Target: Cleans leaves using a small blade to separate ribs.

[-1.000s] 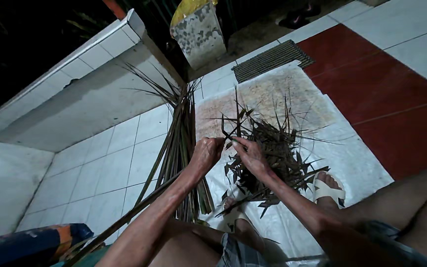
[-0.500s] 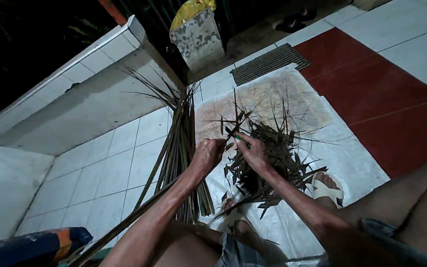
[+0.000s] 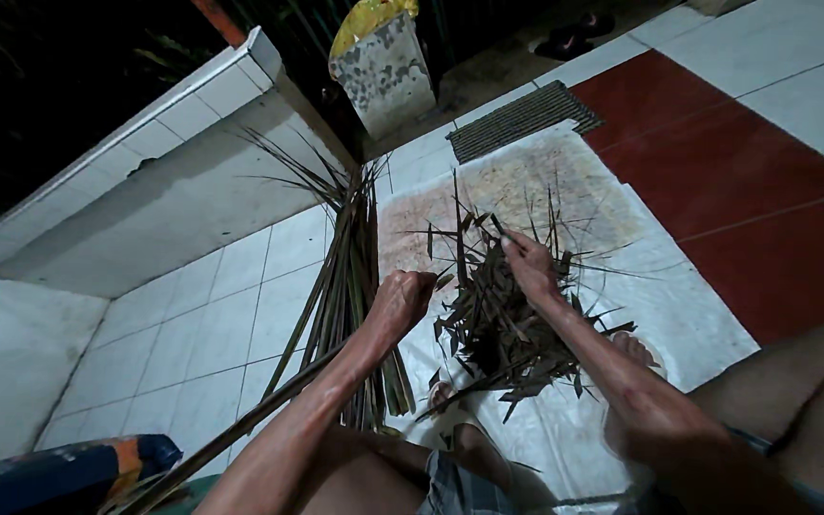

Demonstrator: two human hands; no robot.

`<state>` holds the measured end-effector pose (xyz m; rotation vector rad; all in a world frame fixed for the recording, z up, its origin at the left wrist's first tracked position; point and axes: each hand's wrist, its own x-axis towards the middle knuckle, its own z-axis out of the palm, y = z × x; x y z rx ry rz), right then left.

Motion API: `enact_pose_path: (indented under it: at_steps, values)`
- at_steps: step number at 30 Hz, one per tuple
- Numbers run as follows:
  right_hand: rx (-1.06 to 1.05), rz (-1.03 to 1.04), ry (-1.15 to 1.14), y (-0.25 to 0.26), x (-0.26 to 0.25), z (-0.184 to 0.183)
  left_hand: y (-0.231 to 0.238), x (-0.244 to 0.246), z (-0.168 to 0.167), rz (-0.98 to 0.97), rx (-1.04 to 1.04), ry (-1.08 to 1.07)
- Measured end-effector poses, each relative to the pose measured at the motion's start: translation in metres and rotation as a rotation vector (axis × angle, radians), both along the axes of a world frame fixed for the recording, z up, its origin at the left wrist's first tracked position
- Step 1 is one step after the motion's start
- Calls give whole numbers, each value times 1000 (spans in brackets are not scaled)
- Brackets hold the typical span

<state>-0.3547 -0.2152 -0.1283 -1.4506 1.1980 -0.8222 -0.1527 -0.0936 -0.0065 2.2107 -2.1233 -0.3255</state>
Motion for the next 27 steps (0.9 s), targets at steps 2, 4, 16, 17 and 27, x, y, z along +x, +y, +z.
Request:
enact_pose_path:
  at_steps: [2,4,16,17,27]
  values:
    - [-15,30,-12,6,-5,10,-1,-1,1,7,5,-46]
    - [-11,107,-37,17,-4,21,-3,-2,-1,-3,14,-105]
    - [-11,317,61,35,17,27,-2,-13,-1,-36,21,-270]
    - [-14,299,79,34,16,29,-2,-14,-1,-41,17,-280]
    - [81,170,37,3,4,14,1,-17,3,-45,0,-247]
